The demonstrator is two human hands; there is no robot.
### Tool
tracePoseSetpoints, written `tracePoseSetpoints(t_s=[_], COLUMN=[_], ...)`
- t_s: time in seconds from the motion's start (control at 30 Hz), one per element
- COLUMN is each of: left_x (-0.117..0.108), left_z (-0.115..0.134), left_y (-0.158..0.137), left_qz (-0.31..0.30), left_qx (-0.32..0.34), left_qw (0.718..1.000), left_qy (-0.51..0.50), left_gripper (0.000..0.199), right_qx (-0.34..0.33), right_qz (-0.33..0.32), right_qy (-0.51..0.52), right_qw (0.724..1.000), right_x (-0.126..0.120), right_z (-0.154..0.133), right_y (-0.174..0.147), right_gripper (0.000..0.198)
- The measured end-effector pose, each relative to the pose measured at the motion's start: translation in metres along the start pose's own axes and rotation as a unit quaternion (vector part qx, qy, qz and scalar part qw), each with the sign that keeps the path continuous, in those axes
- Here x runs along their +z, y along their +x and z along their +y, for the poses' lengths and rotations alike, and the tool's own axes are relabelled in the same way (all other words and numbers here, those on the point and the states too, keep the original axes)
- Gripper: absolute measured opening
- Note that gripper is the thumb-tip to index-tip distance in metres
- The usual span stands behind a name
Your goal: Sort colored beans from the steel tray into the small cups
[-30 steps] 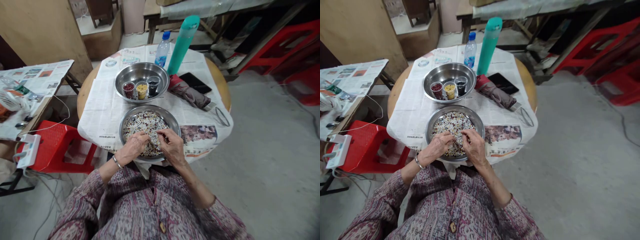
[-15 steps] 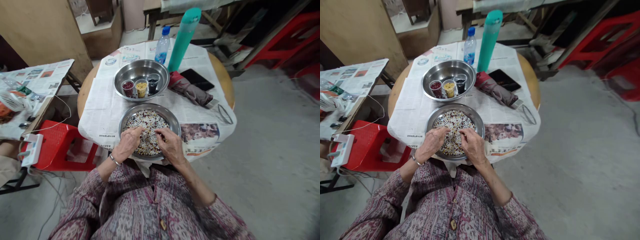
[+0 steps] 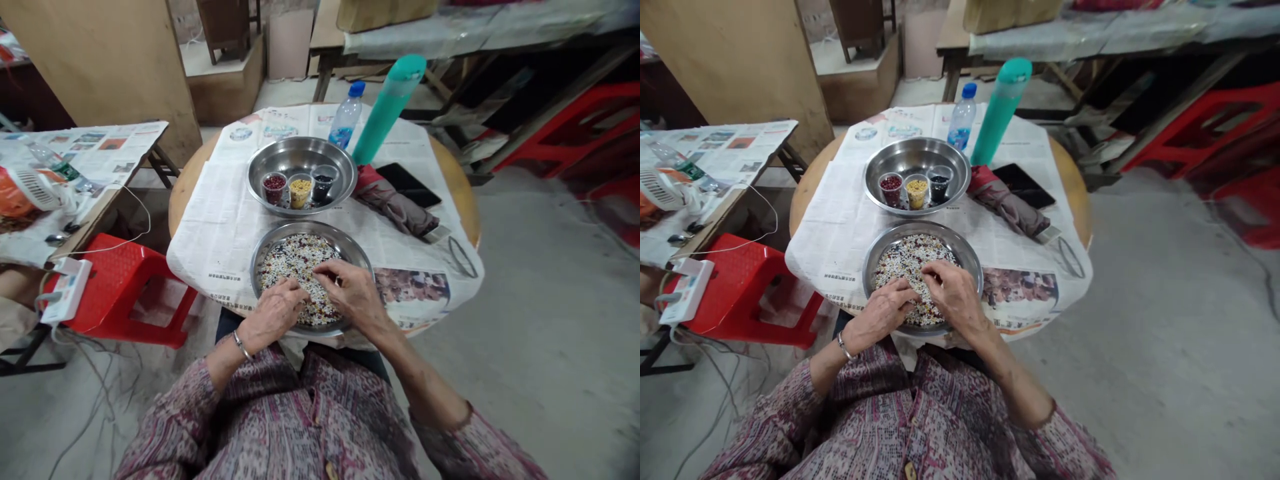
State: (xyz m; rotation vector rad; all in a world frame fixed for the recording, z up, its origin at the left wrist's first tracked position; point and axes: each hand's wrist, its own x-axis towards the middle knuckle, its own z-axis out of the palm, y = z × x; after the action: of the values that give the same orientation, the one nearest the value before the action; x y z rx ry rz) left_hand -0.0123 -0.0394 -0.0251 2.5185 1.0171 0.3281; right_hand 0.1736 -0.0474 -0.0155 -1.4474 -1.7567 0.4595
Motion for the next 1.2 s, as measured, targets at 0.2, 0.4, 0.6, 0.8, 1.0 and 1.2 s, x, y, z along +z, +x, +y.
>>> tracePoseSetpoints(t_s=[0.2, 0.4, 0.6, 0.8, 1.0, 1.2], left_x=[0.006, 0.008, 0.006, 0.005, -0.001, -0.001], left_z=[-0.004, -0.003, -0.001, -0.001, -0.001, 0.002], left_y=[-0.001, 0.000, -0.002, -0.003, 0.002, 0.006], left_qz=[0.011, 0.001, 0.017, 0.078, 0.147, 0.185], left_qx=[0.002, -0.012, -0.010, 0.007, 0.018, 0.037], left_qw=[0.999, 1.000, 1.000, 0.997, 0.983, 0.977], left_qy=[-0.041, -0.011, -0.005, -0.021, -0.113, -0.102], left_gripper=[0.016, 0.018, 0.017, 0.018, 0.019, 0.022], right_qx=[-0.036, -0.032, 0.000, 0.000, -0.023, 0.035], right_qz=[0.086, 0.157, 0.073, -0.087, -0.147, -0.145], right_qy=[-0.019, -0.065, -0.084, -0.180, -0.222, -0.080], right_qw=[0.995, 0.985, 0.994, 0.980, 0.963, 0.986], right_x=[-0.010, 0.001, -0.007, -0.026, -0.039, -0.017], right_z=[-0.001, 0.018, 0.005, 0.009, 0.007, -0.008], right_y=[0.110, 0.169, 0.085, 0.007, -0.020, -0.026], right_gripper=[0.014, 0.025, 0.023, 0.021, 0.015, 0.018])
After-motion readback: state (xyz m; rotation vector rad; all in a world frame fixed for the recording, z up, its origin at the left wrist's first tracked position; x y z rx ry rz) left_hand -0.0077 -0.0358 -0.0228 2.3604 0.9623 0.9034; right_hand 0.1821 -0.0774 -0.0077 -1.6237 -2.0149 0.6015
